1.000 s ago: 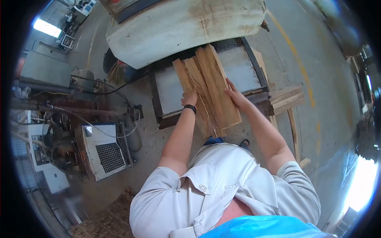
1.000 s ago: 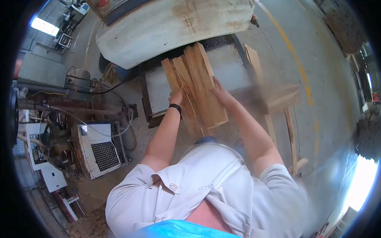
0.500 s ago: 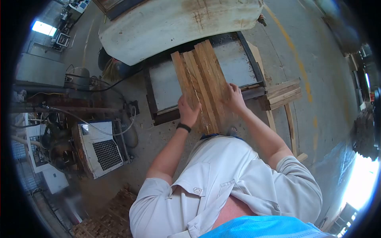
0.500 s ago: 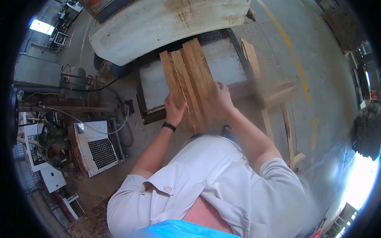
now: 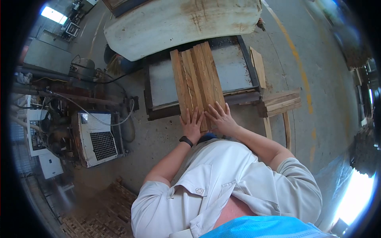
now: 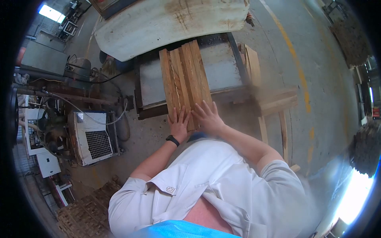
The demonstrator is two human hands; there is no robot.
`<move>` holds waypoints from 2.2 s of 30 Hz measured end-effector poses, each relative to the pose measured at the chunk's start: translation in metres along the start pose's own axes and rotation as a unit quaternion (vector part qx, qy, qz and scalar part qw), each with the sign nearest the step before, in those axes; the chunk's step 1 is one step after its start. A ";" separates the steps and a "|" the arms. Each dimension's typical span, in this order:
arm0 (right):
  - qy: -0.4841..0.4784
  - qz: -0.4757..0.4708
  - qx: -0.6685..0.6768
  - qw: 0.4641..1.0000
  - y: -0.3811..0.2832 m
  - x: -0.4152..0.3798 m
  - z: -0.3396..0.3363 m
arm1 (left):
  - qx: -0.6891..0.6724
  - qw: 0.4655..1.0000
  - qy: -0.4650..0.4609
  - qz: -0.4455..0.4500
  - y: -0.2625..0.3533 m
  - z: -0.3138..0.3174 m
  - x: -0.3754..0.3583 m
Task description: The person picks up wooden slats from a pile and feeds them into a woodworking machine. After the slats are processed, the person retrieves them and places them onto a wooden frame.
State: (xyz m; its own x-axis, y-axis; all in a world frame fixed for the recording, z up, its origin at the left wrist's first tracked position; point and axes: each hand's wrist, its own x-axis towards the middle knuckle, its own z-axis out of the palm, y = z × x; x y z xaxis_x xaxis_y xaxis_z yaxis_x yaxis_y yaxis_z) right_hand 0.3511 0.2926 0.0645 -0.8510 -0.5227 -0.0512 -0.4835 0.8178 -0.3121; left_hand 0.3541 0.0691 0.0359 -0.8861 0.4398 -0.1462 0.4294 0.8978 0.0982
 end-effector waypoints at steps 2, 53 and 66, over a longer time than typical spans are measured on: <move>0.001 -0.002 -0.011 1.000 0.005 0.007 -0.001 | 0.015 1.000 -0.005 -0.004 -0.003 -0.002 0.010; 0.068 0.155 -0.012 0.986 0.098 0.268 -0.041 | 0.101 0.990 0.086 0.040 -0.147 -0.053 0.296; 0.266 0.442 -0.055 0.855 0.004 -0.167 0.098 | -0.174 0.908 0.110 0.366 0.035 -0.006 0.153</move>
State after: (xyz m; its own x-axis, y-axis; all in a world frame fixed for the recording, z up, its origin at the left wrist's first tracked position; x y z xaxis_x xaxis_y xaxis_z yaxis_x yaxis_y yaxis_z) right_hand 0.5114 0.3592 -0.0209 -0.8531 0.4703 0.2261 0.4047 0.8698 -0.2823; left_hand 0.2331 0.1678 0.0226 -0.4164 0.8652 0.2794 0.8695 0.2891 0.4005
